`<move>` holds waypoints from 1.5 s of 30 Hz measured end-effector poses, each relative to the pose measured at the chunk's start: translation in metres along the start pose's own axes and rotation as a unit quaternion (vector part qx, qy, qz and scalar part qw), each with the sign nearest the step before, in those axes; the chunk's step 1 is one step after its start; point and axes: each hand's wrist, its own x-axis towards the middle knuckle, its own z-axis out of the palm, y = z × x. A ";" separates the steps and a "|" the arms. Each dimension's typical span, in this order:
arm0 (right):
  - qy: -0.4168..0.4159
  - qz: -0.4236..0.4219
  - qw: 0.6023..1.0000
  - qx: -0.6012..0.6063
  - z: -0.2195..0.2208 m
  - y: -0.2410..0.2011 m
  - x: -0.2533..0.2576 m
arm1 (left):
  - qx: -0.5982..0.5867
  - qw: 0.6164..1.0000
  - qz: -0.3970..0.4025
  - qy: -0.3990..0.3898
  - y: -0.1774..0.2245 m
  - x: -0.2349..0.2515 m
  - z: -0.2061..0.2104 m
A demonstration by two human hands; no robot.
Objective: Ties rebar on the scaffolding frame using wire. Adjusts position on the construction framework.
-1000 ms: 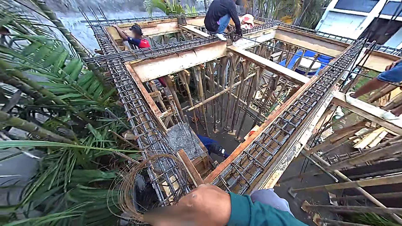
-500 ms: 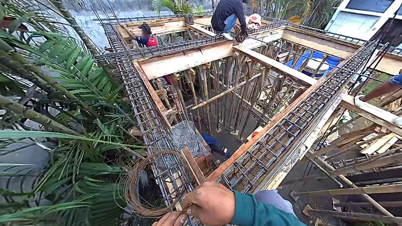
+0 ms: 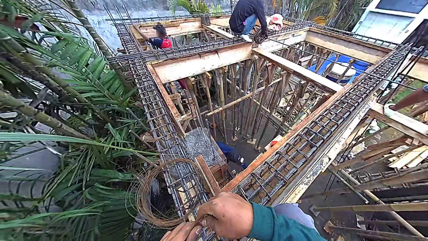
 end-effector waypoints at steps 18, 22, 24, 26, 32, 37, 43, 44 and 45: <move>0.015 0.059 0.998 0.006 -0.002 -0.006 -0.001 | 0.005 1.000 -0.009 0.017 0.007 -0.001 -0.003; 0.020 0.108 0.993 0.049 -0.004 -0.006 0.000 | 0.003 0.998 -0.044 0.047 0.004 -0.001 -0.005; 0.015 0.134 0.988 0.077 -0.007 -0.005 -0.001 | -0.007 0.995 -0.073 0.075 0.004 -0.001 -0.008; 0.016 0.122 0.987 0.108 -0.009 -0.003 -0.003 | -0.012 0.991 -0.087 0.098 0.003 -0.001 -0.010; 0.028 0.047 0.996 0.066 -0.011 -0.003 -0.006 | -0.048 0.996 -0.067 0.022 0.003 -0.002 -0.014; -0.022 0.065 0.997 0.037 0.000 -0.009 -0.001 | -0.022 0.999 -0.035 0.018 0.009 0.002 -0.004; 0.027 0.083 0.994 0.061 -0.011 0.002 -0.003 | -0.029 0.994 -0.089 0.051 0.008 0.004 -0.007; 0.030 0.077 0.995 0.056 -0.011 0.003 -0.004 | -0.030 0.994 -0.087 0.050 0.008 0.004 -0.008; 0.032 0.074 0.996 0.049 -0.010 0.002 -0.004 | -0.029 0.995 -0.084 0.051 0.008 0.003 -0.008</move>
